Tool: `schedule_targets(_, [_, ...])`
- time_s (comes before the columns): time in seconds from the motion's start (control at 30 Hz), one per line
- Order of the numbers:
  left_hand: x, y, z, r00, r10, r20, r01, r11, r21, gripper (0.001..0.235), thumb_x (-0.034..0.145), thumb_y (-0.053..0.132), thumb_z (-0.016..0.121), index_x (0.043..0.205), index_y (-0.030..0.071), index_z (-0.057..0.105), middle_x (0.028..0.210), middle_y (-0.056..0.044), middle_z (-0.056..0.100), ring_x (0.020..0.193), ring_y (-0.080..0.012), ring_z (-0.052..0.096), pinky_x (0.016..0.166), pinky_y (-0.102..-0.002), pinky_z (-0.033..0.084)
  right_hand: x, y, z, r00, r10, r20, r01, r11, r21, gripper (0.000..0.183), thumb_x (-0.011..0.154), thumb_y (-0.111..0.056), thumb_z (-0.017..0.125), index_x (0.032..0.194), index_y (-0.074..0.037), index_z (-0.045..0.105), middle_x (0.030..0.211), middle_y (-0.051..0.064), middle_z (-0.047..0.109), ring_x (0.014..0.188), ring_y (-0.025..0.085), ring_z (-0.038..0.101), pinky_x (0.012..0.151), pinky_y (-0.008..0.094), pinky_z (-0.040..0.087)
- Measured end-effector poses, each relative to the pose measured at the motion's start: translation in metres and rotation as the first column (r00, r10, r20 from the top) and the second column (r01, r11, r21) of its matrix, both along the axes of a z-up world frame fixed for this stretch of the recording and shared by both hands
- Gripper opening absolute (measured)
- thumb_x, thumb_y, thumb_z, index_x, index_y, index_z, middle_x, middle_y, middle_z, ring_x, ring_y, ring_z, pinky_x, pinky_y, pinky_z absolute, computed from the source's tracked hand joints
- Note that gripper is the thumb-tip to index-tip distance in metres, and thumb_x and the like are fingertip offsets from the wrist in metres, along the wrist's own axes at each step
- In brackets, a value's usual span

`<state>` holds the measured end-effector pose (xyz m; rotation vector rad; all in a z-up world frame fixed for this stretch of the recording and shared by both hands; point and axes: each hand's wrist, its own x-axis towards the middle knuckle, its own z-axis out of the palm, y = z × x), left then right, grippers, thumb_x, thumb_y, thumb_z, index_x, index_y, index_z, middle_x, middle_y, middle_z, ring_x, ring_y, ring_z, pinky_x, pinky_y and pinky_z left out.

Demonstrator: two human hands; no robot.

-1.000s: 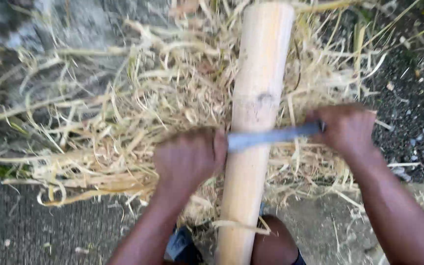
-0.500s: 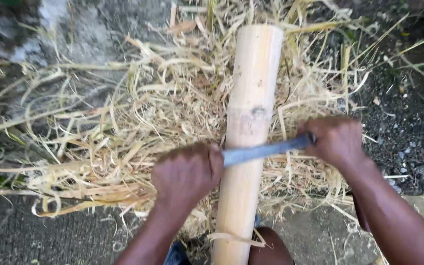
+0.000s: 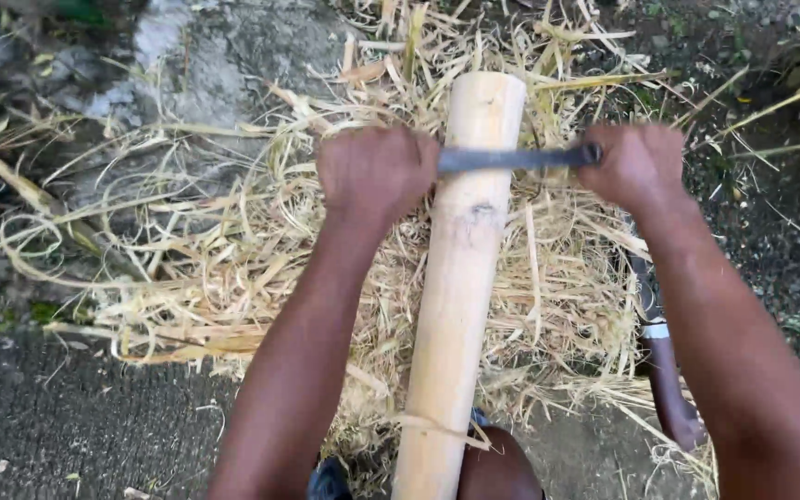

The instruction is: Scraping the outer layer of a bamboo pole using a machete.

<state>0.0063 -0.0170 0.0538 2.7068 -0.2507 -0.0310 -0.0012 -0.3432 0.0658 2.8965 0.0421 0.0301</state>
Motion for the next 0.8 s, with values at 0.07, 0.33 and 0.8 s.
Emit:
schedule_targets(0.07, [-0.061, 0.010, -0.016, 0.995, -0.014, 0.097, 0.017, 0.999, -0.030, 0.054, 0.100, 0.042, 0.040, 0.057, 0.016, 0.059, 0.045, 0.002, 0.048, 0.034, -0.0137, 0.037, 0.032, -0.039, 0.031, -0.040, -0.001, -0.013, 0.999, 0.047, -0.024, -0.047, 0.998, -0.034, 0.009, 0.087, -0.036, 0.077, 0.093, -0.031, 0.080, 0.059, -0.003, 0.067, 0.049, 0.015, 0.057, 0.052, 0.037, 0.047])
schedule_targets(0.33, [-0.022, -0.007, -0.023, 0.954, 0.012, 0.301, -0.016, 1.000, 0.012, 0.053, 0.099, 0.037, 0.048, 0.050, 0.018, 0.056, 0.039, 0.005, 0.045, 0.029, -0.0114, 0.034, 0.027, -0.036, 0.027, 0.012, -0.029, -0.015, 0.972, 0.198, 0.129, -0.202, 0.979, 0.023, 0.009, 0.091, -0.033, 0.078, 0.099, -0.031, 0.081, 0.078, -0.005, 0.071, 0.063, 0.017, 0.064, 0.058, 0.038, 0.048])
schedule_targets(0.8, [0.074, -0.004, -0.025, 0.926, 0.043, 0.375, -0.007, 0.995, -0.096, 0.046, 0.095, 0.041, 0.045, 0.057, 0.019, 0.061, 0.043, 0.004, 0.049, 0.034, -0.0129, 0.035, 0.040, -0.041, 0.034, 0.065, -0.017, 0.012, 0.944, 0.237, 0.229, -0.226, 0.971, -0.077, 0.012, 0.085, -0.034, 0.079, 0.084, -0.022, 0.078, 0.062, 0.005, 0.065, 0.058, 0.026, 0.062, 0.063, 0.045, 0.053])
